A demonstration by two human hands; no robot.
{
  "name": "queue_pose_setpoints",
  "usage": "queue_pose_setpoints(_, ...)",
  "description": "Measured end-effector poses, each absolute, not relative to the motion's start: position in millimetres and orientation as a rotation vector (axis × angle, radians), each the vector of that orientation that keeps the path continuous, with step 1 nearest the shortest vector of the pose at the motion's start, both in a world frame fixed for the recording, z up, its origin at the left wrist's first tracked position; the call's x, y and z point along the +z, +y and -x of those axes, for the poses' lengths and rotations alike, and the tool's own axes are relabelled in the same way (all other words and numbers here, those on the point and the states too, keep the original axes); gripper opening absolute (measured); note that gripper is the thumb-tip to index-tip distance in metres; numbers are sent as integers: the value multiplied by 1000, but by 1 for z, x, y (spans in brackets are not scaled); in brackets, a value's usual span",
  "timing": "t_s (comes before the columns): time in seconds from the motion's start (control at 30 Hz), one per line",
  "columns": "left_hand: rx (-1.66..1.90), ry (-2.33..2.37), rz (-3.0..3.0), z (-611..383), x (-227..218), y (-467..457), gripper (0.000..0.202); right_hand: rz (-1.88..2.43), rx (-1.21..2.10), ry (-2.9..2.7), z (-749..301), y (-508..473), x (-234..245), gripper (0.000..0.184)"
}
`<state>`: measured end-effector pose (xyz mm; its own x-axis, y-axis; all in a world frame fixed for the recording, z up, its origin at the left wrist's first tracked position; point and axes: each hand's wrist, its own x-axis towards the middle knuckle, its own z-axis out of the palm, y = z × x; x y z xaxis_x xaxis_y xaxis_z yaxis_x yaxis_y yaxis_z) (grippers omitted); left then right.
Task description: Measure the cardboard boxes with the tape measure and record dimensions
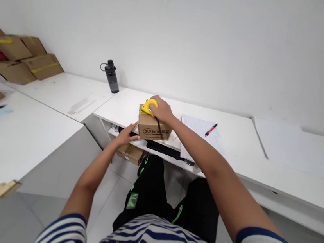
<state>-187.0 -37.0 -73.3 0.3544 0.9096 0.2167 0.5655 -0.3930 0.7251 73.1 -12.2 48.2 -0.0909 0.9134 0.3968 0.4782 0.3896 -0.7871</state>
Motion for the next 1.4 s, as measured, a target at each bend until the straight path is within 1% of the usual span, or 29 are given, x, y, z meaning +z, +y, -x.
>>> queue_pose_setpoints(0.07,962,1268,-1936,168,-79,-34,122,1222,524,-1893,-73,-3,54,42)
queue_pose_setpoints(0.17,1140,1199,-1814,142,-70,-25,132,1164,468,-2057,-82,6,61,47)
queue_pose_setpoints(0.27,1213,1091,-1746,118,-57,-19,134,1114,445,-2184,-85,10,66,48)
queue_pose_setpoints(0.4,1299,1038,-1581,92,-50,-25,115,1111,389,-2303,-72,10,69,49)
queue_pose_setpoints(0.57,1472,1168,-1427,68,-52,-42,84,1141,294,-2391,-65,9,70,48)
queue_pose_setpoints(0.67,1599,1262,-1265,49,-51,-47,68,1136,322,-2366,-69,10,67,47)
queue_pose_setpoints(0.73,1653,1317,-1162,36,-49,-49,67,1134,333,-2330,-69,12,64,47)
queue_pose_setpoints(0.9,1707,1395,-1130,25,-48,-50,64,1044,268,-2380,-70,18,61,37)
queue_pose_setpoints(1.13,1600,1479,-1166,33,-43,-50,53,1031,288,-2422,-107,27,64,41)
queue_pose_setpoints(1.27,1603,1498,-1200,25,-42,-45,46,1094,208,-2435,-119,19,65,41)
queue_pose_setpoints(1.4,1575,1514,-1215,21,-43,-44,44,1158,144,-2439,-118,11,66,41)
